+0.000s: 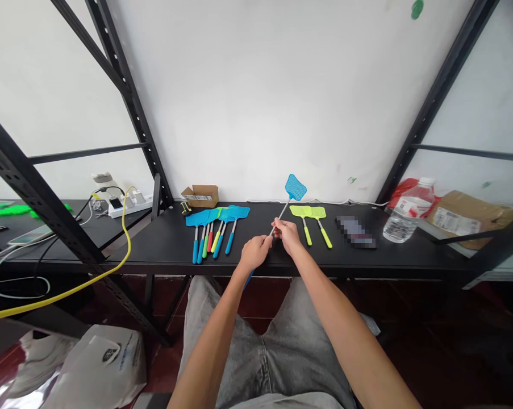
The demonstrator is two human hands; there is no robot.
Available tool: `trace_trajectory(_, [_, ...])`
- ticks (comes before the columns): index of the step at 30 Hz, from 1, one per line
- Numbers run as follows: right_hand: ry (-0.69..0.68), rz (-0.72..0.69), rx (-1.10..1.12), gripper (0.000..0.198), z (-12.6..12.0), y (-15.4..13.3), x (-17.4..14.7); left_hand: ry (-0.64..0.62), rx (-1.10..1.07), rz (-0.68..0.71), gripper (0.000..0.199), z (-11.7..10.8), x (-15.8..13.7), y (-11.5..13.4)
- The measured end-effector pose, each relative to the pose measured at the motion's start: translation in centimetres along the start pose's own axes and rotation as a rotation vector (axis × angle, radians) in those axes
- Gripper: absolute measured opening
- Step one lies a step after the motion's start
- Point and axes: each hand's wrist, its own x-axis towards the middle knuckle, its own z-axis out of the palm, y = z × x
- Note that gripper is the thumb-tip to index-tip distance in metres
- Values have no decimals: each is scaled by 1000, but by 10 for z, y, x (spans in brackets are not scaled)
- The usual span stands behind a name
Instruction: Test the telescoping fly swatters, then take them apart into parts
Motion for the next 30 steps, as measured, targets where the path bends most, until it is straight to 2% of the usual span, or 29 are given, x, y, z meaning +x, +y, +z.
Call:
trace_trajectory(19, [177, 7, 160, 42, -1, 0, 11, -10, 108, 31, 46, 5, -7, 4])
trace_trajectory(26, [88, -6, 134, 42, -4, -1, 5, -25, 43, 32, 45, 2, -9, 4])
trace_trajectory(30, [-93, -1, 20, 47, -3, -2, -2, -52, -94, -24, 44, -3, -8, 4])
